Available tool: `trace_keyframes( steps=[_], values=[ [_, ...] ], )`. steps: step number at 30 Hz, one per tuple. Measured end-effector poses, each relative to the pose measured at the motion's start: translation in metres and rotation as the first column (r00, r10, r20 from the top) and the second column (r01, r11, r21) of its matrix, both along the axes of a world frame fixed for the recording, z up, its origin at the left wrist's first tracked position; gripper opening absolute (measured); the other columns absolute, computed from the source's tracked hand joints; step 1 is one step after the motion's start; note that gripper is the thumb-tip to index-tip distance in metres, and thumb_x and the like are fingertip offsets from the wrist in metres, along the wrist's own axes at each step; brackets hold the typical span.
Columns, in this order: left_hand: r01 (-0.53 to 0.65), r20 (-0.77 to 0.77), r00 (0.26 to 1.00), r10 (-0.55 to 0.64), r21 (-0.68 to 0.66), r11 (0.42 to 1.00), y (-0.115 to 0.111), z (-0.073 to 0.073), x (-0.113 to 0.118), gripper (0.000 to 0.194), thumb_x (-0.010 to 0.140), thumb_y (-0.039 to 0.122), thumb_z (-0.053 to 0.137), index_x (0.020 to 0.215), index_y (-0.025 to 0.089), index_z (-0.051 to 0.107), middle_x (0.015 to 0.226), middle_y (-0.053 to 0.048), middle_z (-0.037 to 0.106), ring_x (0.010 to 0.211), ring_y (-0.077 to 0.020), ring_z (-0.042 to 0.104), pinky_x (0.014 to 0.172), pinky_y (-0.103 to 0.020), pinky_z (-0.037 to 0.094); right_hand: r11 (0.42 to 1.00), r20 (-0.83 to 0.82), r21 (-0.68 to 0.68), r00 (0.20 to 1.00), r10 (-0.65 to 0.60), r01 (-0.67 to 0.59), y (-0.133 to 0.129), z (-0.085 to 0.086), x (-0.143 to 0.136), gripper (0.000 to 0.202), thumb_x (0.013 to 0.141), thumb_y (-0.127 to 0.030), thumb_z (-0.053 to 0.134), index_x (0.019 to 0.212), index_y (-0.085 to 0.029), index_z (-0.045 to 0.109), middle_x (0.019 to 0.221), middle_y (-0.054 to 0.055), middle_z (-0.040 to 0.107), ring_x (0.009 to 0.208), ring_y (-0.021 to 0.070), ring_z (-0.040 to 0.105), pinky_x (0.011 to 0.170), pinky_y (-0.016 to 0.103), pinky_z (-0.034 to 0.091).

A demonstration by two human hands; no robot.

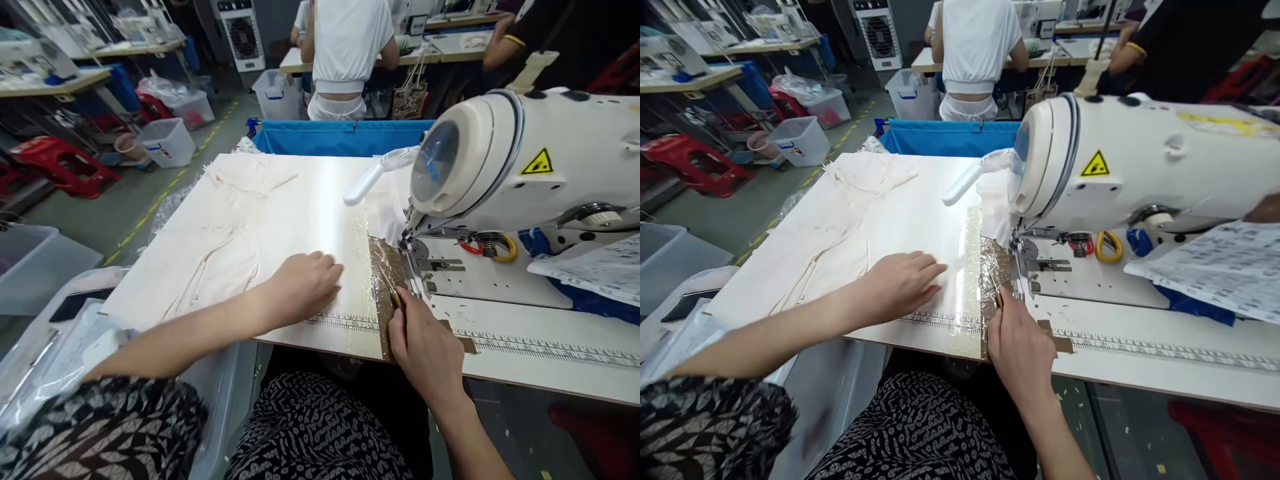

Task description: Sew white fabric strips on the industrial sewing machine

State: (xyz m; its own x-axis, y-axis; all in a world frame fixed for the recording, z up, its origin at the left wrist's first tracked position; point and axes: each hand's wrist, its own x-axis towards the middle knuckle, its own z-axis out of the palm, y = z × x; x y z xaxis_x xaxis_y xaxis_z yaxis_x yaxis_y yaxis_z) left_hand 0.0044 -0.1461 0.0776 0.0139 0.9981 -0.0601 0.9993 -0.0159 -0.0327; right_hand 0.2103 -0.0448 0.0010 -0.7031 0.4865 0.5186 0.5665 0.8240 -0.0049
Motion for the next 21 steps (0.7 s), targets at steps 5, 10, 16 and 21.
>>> trace_keyframes(
  steps=[5,10,16,21],
  values=[
    [-0.403,-0.043,0.892,0.451,0.381,0.832,-0.09,-0.045,-0.044,0.043,0.095,0.037,0.051,0.126,0.008,0.054,0.116,-0.02,0.065,0.105,-0.0312,0.061,0.08,-0.043,0.054,0.998,-0.016,0.019,0.999,0.052,-0.052,0.001,-0.002,-0.001,0.031,0.1,-0.019,0.041,0.113,-0.007,0.066,0.087,0.01,0.079,0.061,0.0156,0.071,0.05,0.024,0.042],
    [-0.614,0.063,0.765,0.642,0.374,0.695,-0.109,-0.066,-0.054,0.03,0.1,0.034,0.037,0.087,0.019,0.06,0.084,-0.008,0.067,0.081,-0.0234,0.062,0.064,-0.035,0.047,0.999,0.002,-0.046,1.0,-0.001,0.001,0.0,-0.002,-0.003,0.033,0.098,-0.024,0.039,0.109,-0.011,0.067,0.069,0.007,0.076,0.049,0.0174,0.065,0.043,0.024,0.032],
    [-0.637,0.282,0.771,0.571,0.361,0.681,-0.113,-0.051,-0.073,0.032,0.1,0.037,0.037,0.095,0.021,0.063,0.092,-0.006,0.069,0.091,-0.0211,0.064,0.073,-0.033,0.049,0.996,0.001,-0.085,1.0,0.008,-0.007,-0.002,0.0,-0.003,0.029,0.097,-0.025,0.04,0.099,-0.013,0.067,0.053,0.003,0.065,0.041,0.0177,0.058,0.041,0.023,0.024],
    [-0.799,0.084,0.551,0.83,0.341,0.496,-0.138,-0.037,-0.121,0.03,0.094,0.042,0.045,0.1,0.021,0.065,0.108,-0.013,0.068,0.109,-0.0328,0.06,0.071,-0.04,0.047,0.996,0.009,-0.086,1.0,0.021,-0.02,-0.001,-0.003,-0.004,0.03,0.098,-0.028,0.04,0.098,-0.014,0.067,0.051,0.001,0.062,0.04,0.0166,0.054,0.042,0.022,0.02]
  ],
)
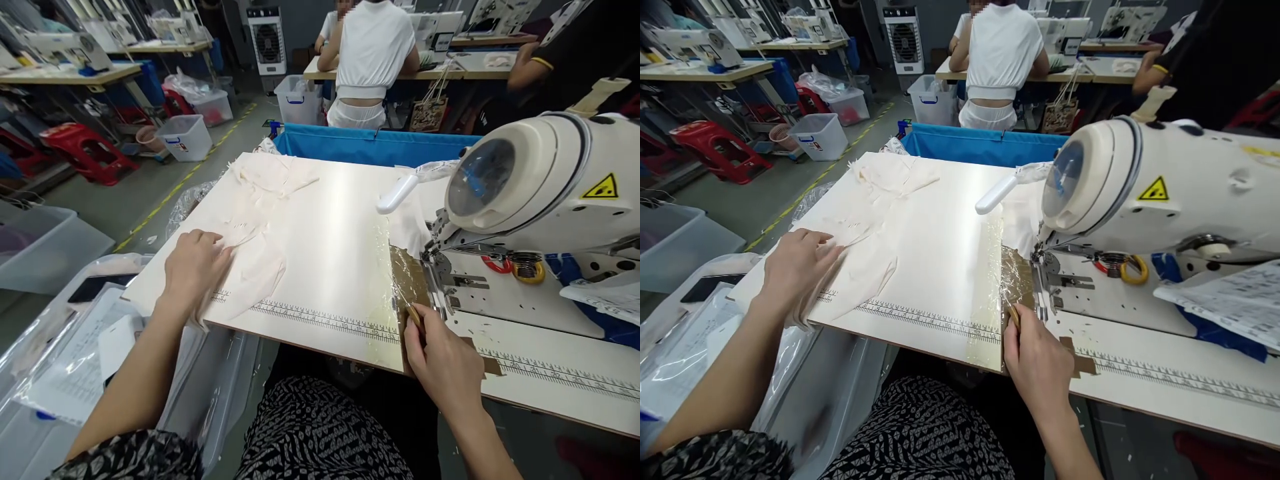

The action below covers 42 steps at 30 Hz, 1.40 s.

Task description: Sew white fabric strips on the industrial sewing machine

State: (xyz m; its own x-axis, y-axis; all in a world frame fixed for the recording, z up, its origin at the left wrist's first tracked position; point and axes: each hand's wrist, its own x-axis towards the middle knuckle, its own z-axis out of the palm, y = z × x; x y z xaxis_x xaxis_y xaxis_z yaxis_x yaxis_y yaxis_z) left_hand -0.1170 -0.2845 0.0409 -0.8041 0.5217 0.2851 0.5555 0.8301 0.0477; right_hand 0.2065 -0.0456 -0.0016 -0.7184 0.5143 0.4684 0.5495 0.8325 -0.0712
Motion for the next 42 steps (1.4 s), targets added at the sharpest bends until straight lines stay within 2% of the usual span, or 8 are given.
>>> trace_keyframes(
  steps=[16,20,23,26,29,32,38,42],
  values=[
    [-0.043,0.038,0.998,0.046,-0.09,0.995,-0.001,-0.004,-0.009,0.035,0.093,0.036,0.033,0.088,0.02,0.064,0.105,-0.013,0.068,0.107,-0.0334,0.059,0.065,-0.04,0.043,1.0,-0.021,0.016,1.0,-0.004,0.005,0.0,-0.003,-0.001,0.031,0.098,-0.029,0.04,0.098,-0.015,0.068,0.057,0.004,0.067,0.044,0.0168,0.057,0.044,0.023,0.022],
    [-0.1,0.02,0.995,0.099,0.032,0.994,0.002,-0.004,-0.009,0.031,0.092,0.039,0.037,0.092,0.019,0.06,0.099,-0.013,0.068,0.102,-0.0335,0.062,0.066,-0.041,0.044,1.0,-0.044,-0.018,0.999,-0.023,0.022,-0.001,-0.004,-0.001,0.03,0.097,-0.028,0.04,0.097,-0.015,0.068,0.056,0.003,0.066,0.043,0.0173,0.057,0.043,0.024,0.022],
    [-0.104,-0.01,0.994,0.108,0.204,0.974,0.006,0.008,-0.006,0.029,0.093,0.037,0.038,0.105,0.019,0.056,0.086,-0.005,0.066,0.079,-0.024,0.066,0.065,-0.038,0.042,0.974,-0.142,-0.225,0.988,-0.066,0.032,-0.004,0.0,0.001,0.029,0.096,-0.034,0.043,0.094,-0.016,0.067,0.048,-0.001,0.058,0.04,0.0165,0.053,0.042,0.025,0.026],
    [0.055,-0.058,0.997,-0.041,0.263,0.963,0.017,0.024,0.007,0.028,0.093,0.039,0.04,0.109,0.022,0.056,0.076,0.001,0.065,0.066,-0.0171,0.063,0.062,-0.033,0.04,0.779,-0.24,-0.617,0.969,-0.054,-0.109,-0.008,0.01,-0.002,0.029,0.097,-0.042,0.048,0.097,-0.019,0.065,0.051,-0.003,0.057,0.042,0.0147,0.052,0.042,0.025,0.035],
    [0.326,-0.072,0.945,-0.319,0.168,0.93,0.037,0.032,0.035,0.028,0.095,0.041,0.042,0.105,0.023,0.062,0.068,0.002,0.068,0.061,-0.0158,0.064,0.057,-0.029,0.041,0.378,-0.395,-0.845,0.918,0.035,-0.378,-0.009,0.025,-0.022,0.036,0.101,-0.044,0.045,0.12,-0.019,0.061,0.072,0.002,0.068,0.057,0.0158,0.064,0.052,0.027,0.05],
    [0.628,-0.122,0.777,-0.618,0.076,0.775,0.066,0.023,0.067,0.029,0.099,0.035,0.039,0.099,0.023,0.065,0.069,0.0,0.072,0.059,-0.0146,0.065,0.055,-0.027,0.042,0.048,-0.512,-0.853,0.85,0.126,-0.52,-0.005,0.039,-0.061,0.042,0.104,-0.037,0.042,0.142,-0.02,0.048,0.106,0.012,0.073,0.08,0.0179,0.073,0.068,0.034,0.061],
    [0.859,-0.184,0.51,-0.84,0.066,0.507,0.105,0.0,0.101,0.035,0.102,0.025,0.035,0.083,0.017,0.063,0.066,-0.002,0.068,0.055,-0.0132,0.061,0.049,-0.025,0.042,-0.096,-0.437,-0.899,0.891,0.12,-0.428,-0.002,0.062,-0.159,0.024,0.093,-0.009,0.05,0.111,-0.013,0.066,0.09,0.007,0.074,0.077,0.0138,0.07,0.07,0.028,0.059],
    [0.848,-0.032,0.472,-0.881,0.289,0.443,0.09,0.011,0.093,0.026,0.101,0.032,0.044,0.095,0.019,0.065,0.08,-0.002,0.072,0.071,-0.013,0.067,0.059,-0.024,0.051,-0.02,-0.481,-0.876,0.876,-0.027,-0.482,0.002,0.073,-0.163,0.023,0.087,-0.003,0.045,0.097,-0.013,0.063,0.075,-0.002,0.063,0.053,0.0062,0.052,0.055,0.02,0.048]
  ],
)
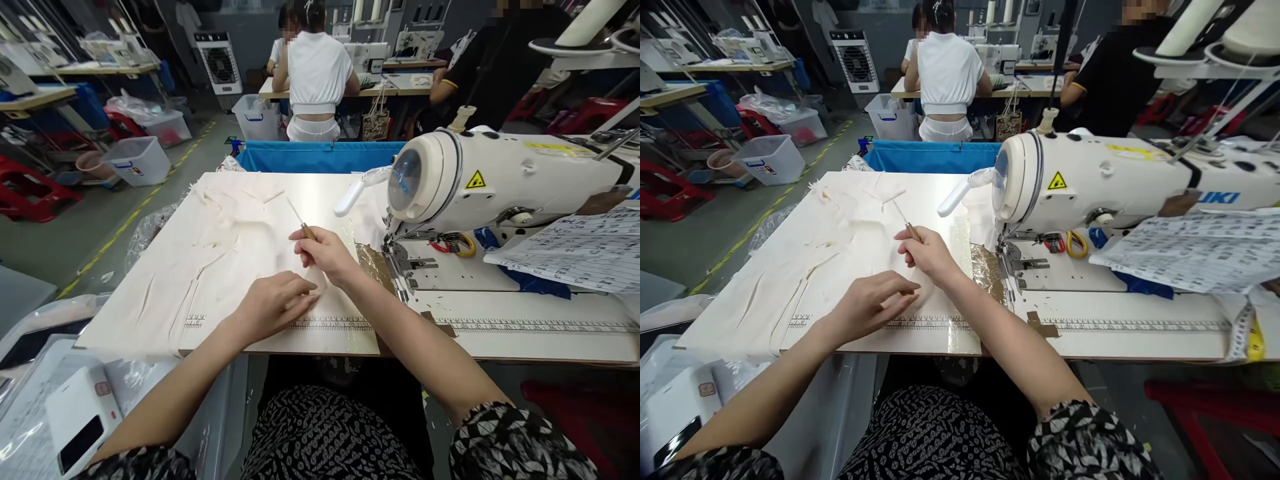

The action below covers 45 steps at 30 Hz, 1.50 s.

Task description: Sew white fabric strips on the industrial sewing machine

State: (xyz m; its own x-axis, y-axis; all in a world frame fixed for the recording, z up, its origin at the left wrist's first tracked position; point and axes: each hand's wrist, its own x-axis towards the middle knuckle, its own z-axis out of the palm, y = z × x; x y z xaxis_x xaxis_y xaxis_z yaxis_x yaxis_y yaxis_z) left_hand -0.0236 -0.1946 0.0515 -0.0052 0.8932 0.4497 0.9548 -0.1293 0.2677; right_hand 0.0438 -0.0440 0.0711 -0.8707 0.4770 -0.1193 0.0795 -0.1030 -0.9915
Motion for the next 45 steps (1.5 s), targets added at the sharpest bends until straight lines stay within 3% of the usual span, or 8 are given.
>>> trace_keyframes(
  steps=[3,6,12,16,20,25,33,45],
  values=[
    [-0.15,0.161,0.977,0.139,0.054,0.987,-0.01,0.01,-0.018,0.023,0.1,0.031,0.047,0.097,0.019,0.066,0.091,-0.005,0.073,0.084,-0.0139,0.068,0.073,-0.026,0.055,0.997,-0.11,0.073,0.994,-0.007,0.015,0.005,0.0,0.052,0.012,0.087,-0.014,0.054,0.094,-0.015,0.064,0.073,-0.003,0.061,0.054,0.0071,0.05,0.052,0.021,0.044],
    [-0.281,0.104,0.955,0.278,0.011,0.96,0.0,0.005,-0.038,0.029,0.101,0.033,0.042,0.098,0.018,0.067,0.099,-0.008,0.073,0.095,-0.0192,0.067,0.082,-0.033,0.056,0.997,-0.051,0.063,0.998,-0.043,0.046,0.005,-0.007,0.128,0.017,0.091,-0.031,0.056,0.097,-0.016,0.063,0.073,-0.001,0.063,0.05,0.0081,0.048,0.048,0.024,0.04],
    [0.043,-0.116,0.99,-0.079,-0.281,0.959,0.053,-0.027,-0.023,0.042,0.102,0.031,0.033,0.119,0.015,0.067,0.13,-0.011,0.067,0.116,-0.0267,0.061,0.094,-0.045,0.054,0.989,0.295,0.025,0.944,-0.149,0.148,-0.019,-0.021,0.258,0.037,0.093,-0.053,0.058,0.106,-0.019,0.063,0.07,0.0,0.063,0.043,0.0064,0.035,0.043,0.023,0.028],
    [-0.004,-0.331,0.936,-0.116,-0.341,0.94,0.077,-0.03,0.006,0.05,0.103,0.032,0.027,0.137,0.011,0.056,0.144,-0.014,0.056,0.117,-0.0323,0.057,0.09,-0.049,0.052,0.983,0.449,0.051,0.875,-0.182,0.178,-0.037,-0.019,0.302,0.044,0.092,-0.06,0.057,0.106,-0.019,0.063,0.072,0.001,0.063,0.048,0.0072,0.038,0.045,0.021,0.032],
    [-0.099,-0.404,0.913,-0.065,-0.373,0.923,0.097,-0.029,0.024,0.057,0.104,0.04,0.023,0.148,0.009,0.043,0.152,-0.018,0.046,0.131,-0.0344,0.048,0.099,-0.048,0.046,0.974,0.488,0.059,0.845,-0.219,0.218,-0.053,-0.014,0.331,0.047,0.093,-0.063,0.054,0.103,-0.019,0.066,0.071,0.001,0.063,0.052,0.0105,0.049,0.052,0.024,0.045],
    [-0.049,-0.374,0.925,-0.075,-0.311,0.949,0.105,-0.035,0.044,0.058,0.103,0.043,0.027,0.149,0.01,0.04,0.159,-0.018,0.036,0.143,-0.0353,0.036,0.112,-0.049,0.036,0.944,0.509,0.092,0.8,-0.317,0.316,-0.068,-0.016,0.362,0.042,0.092,-0.06,0.057,0.099,-0.02,0.071,0.074,0.004,0.066,0.067,0.0187,0.066,0.067,0.03,0.055],
    [0.043,-0.353,0.921,-0.166,-0.332,0.942,0.103,-0.037,0.048,0.065,0.102,0.047,0.028,0.14,-0.002,0.048,0.149,-0.024,0.047,0.137,-0.0359,0.044,0.113,-0.049,0.038,0.964,0.432,0.131,0.862,-0.265,0.231,-0.063,-0.026,0.351,0.043,0.094,-0.057,0.055,0.106,-0.019,0.072,0.076,0.002,0.062,0.046,0.0081,0.054,0.05,0.022,0.048],
    [0.036,-0.319,0.934,-0.158,-0.358,0.933,0.129,-0.037,0.067,0.064,0.098,0.041,0.031,0.14,-0.004,0.045,0.151,-0.027,0.043,0.143,-0.0383,0.037,0.116,-0.051,0.037,0.917,0.505,0.169,0.768,-0.395,0.36,-0.079,-0.02,0.382,0.042,0.092,-0.059,0.058,0.105,-0.024,0.077,0.079,0.004,0.065,0.055,0.0117,0.056,0.051,0.022,0.05]
  ],
)
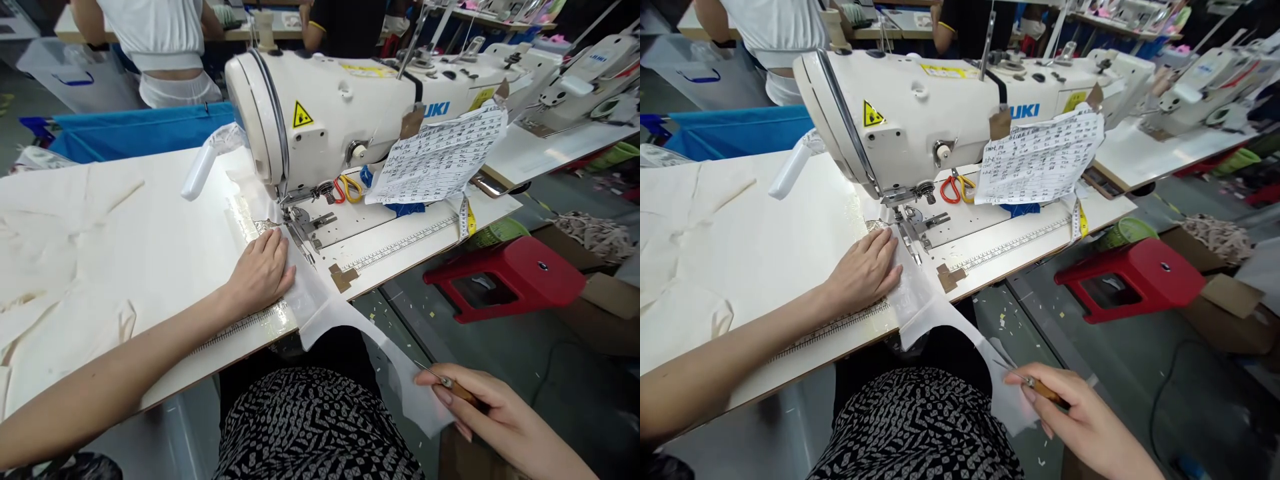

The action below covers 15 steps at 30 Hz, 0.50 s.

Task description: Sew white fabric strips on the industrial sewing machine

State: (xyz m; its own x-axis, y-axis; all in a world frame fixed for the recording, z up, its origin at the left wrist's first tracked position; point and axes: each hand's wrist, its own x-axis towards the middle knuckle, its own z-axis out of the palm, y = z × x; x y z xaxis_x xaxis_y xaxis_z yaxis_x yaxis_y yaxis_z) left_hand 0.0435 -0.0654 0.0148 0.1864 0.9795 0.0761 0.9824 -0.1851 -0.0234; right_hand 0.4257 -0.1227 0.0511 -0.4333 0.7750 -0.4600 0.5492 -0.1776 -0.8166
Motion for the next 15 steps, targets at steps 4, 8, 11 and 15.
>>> trace_keyframes(
  steps=[4,8,11,15],
  values=[
    [-0.007,0.021,1.0,0.007,0.008,1.0,0.004,0.001,0.006,0.064,0.096,0.04,0.034,0.139,-0.006,0.047,0.148,-0.028,0.045,0.142,-0.0392,0.038,0.117,-0.05,0.036,0.994,0.021,0.037,0.995,-0.102,0.102,-0.005,0.006,-0.001,0.042,0.087,-0.062,0.062,0.1,-0.026,0.079,0.081,0.005,0.067,0.056,0.0117,0.055,0.05,0.021,0.048],
    [-0.01,0.004,1.0,0.01,0.009,1.0,0.009,0.004,0.011,0.063,0.094,0.039,0.037,0.136,-0.005,0.05,0.146,-0.028,0.048,0.138,-0.0393,0.042,0.115,-0.051,0.037,0.991,0.021,0.058,0.992,-0.125,0.124,-0.007,0.011,-0.003,0.042,0.085,-0.063,0.064,0.097,-0.026,0.08,0.083,0.006,0.069,0.054,0.0116,0.053,0.049,0.021,0.048],
    [-0.007,-0.004,1.0,0.007,0.01,1.0,0.01,0.006,0.012,0.063,0.093,0.039,0.037,0.137,-0.005,0.049,0.145,-0.027,0.049,0.137,-0.0395,0.043,0.114,-0.052,0.036,0.99,0.031,0.061,0.991,-0.13,0.128,-0.008,0.012,-0.003,0.043,0.086,-0.063,0.063,0.097,-0.025,0.08,0.083,0.006,0.069,0.054,0.0117,0.054,0.048,0.021,0.048],
    [0.007,0.007,1.0,-0.007,0.022,1.0,0.008,0.007,0.011,0.061,0.093,0.04,0.036,0.135,-0.002,0.051,0.143,-0.027,0.051,0.134,-0.039,0.044,0.112,-0.054,0.037,0.994,0.059,0.061,0.994,-0.097,0.094,-0.008,0.011,-0.002,0.048,0.086,-0.066,0.06,0.097,-0.024,0.08,0.083,0.007,0.071,0.054,0.0127,0.055,0.048,0.022,0.05]
  ],
)
